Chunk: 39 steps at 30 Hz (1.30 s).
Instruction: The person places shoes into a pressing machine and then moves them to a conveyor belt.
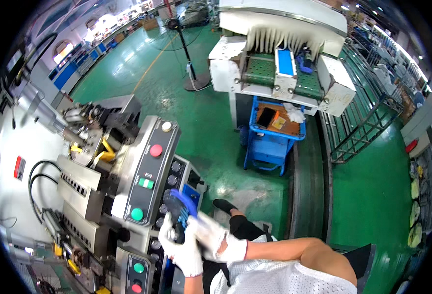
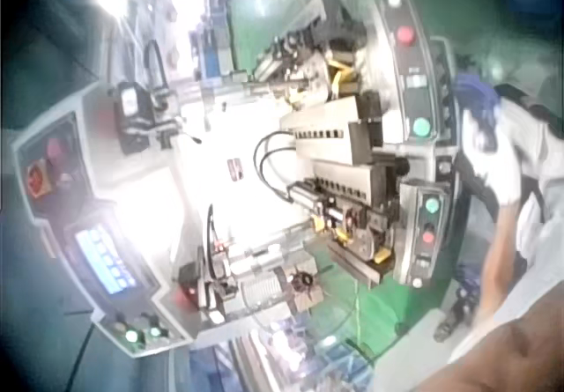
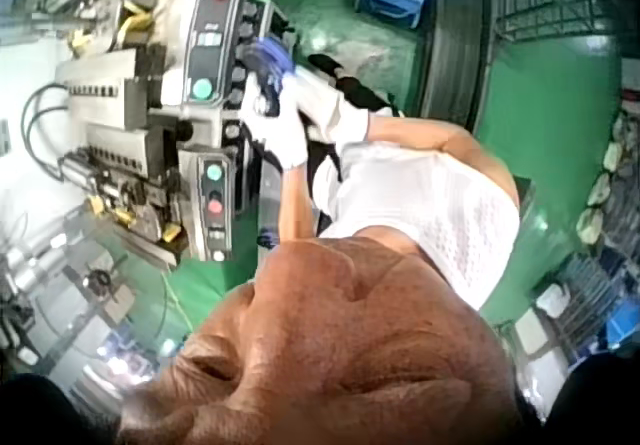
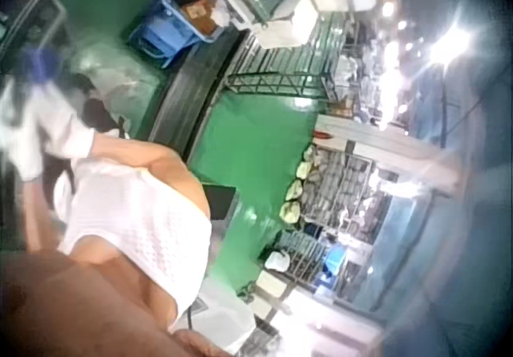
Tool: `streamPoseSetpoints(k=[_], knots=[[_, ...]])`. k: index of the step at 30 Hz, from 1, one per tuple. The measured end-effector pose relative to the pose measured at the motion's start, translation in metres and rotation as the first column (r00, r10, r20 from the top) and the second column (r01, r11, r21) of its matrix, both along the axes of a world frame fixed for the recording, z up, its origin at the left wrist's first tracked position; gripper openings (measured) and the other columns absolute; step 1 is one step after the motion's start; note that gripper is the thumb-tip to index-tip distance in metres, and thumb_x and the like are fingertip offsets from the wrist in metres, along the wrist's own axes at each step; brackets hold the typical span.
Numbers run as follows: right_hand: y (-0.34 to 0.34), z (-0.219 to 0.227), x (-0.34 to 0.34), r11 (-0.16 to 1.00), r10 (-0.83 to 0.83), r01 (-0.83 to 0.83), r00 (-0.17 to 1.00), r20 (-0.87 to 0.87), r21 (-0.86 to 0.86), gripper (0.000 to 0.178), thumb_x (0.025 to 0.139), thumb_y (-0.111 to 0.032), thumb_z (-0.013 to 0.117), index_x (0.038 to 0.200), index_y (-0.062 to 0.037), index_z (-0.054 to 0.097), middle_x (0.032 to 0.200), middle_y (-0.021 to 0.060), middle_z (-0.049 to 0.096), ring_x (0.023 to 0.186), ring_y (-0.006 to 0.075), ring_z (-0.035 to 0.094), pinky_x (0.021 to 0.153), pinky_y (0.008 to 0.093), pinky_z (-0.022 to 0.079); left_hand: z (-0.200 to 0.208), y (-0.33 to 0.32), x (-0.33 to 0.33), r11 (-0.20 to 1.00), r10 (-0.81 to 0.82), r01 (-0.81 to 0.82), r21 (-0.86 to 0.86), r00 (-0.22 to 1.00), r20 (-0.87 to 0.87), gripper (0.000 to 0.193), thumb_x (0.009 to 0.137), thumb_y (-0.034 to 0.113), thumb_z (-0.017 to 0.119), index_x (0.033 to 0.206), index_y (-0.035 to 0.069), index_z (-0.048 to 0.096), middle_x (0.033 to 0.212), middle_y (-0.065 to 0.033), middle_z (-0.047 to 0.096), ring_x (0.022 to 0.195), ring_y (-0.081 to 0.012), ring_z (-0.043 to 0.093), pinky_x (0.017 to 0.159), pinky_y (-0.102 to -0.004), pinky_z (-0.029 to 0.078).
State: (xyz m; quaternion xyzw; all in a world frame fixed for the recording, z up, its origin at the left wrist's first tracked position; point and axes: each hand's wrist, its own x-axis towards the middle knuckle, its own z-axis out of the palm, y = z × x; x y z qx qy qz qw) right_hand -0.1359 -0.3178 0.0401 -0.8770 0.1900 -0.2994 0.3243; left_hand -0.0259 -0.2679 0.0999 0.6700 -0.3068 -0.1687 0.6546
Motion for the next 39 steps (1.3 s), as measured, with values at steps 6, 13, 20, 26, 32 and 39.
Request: streamPoseSetpoints(k=[6,13,20,26,32,39], knots=[[-0.202,0.03,-0.049,0.774,-0.605,0.596,0.601,0.522,0.211,0.085,0.091,-0.018,0.074,0.162,0.0021,0.032,0.158,0.0252,0.046,0.144,0.0336,0.048,0.119,0.0449,0.041,0.051,-0.122,-0.065,0.713,-0.64,0.687,-0.139,0.719,0.27,0.075,0.087,-0.007,0.069,0.155,-0.008,0.038,0.154,-0.0282,0.047,0.146,-0.0375,0.047,0.122,-0.0445,0.038],[-0.545,0.033,-0.12,0.388,-0.922,0.854,0.358,0.149,0.347,0.093,0.084,-0.061,0.076,0.149,0.0005,0.052,0.144,0.0255,0.062,0.132,0.0426,0.059,0.113,0.0469,0.044,-0.057,-0.067,-0.049,0.718,-0.671,0.622,0.312,0.738,0.074,0.068,0.091,0.005,0.077,0.151,-0.006,0.048,0.152,-0.0262,0.053,0.14,-0.038,0.055,0.12,-0.0437,0.041],[-0.725,0.008,-0.222,0.301,-0.875,0.947,0.227,-0.427,-0.114,0.104,0.082,-0.085,0.062,0.123,0.0103,0.071,0.114,0.0203,0.072,0.101,0.0272,0.07,0.085,0.0419,0.055,-0.142,0.074,-0.012,0.751,-0.202,0.305,0.585,0.951,-0.235,0.061,0.098,0.002,0.069,0.152,-0.005,0.042,0.151,-0.0242,0.054,0.141,-0.0328,0.055,0.12,-0.0417,0.043],[-0.627,-0.02,-0.19,0.451,-0.892,0.842,0.41,-0.191,-0.296,0.086,0.096,-0.063,0.063,0.142,0.009,0.056,0.135,0.025,0.064,0.125,0.0326,0.064,0.105,0.0407,0.049,-0.12,0.125,0.01,0.823,0.124,0.052,0.565,0.955,-0.268,0.055,0.099,-0.002,0.062,0.151,-0.002,0.044,0.144,-0.0209,0.061,0.13,-0.0288,0.064,0.112,-0.0406,0.05],[-0.276,-0.173,-0.071,0.757,-0.393,0.4,0.91,-0.129,0.517,0.069,0.104,-0.017,0.068,0.161,0.0025,0.035,0.165,0.0212,0.04,0.142,0.03,0.052,0.114,0.0395,0.047,-0.13,0.23,0.005,0.664,0.478,-0.406,0.628,0.876,0.062,0.032,0.096,0.002,0.069,0.128,-0.001,0.061,0.117,-0.0126,0.072,0.103,-0.021,0.071,0.094,-0.0358,0.057],[-0.055,-0.144,0.058,0.852,0.314,-0.106,0.888,-0.337,0.513,0.073,0.104,-0.014,0.066,0.165,-0.0017,0.027,0.166,0.0208,0.039,0.139,0.0301,0.056,0.115,0.0395,0.045,-0.205,0.443,-0.136,0.047,0.906,-0.69,0.722,0.334,0.26,0.031,0.096,0.009,0.072,0.125,0.001,0.062,0.11,-0.0148,0.07,0.096,-0.0259,0.071,0.088,-0.039,0.057]])
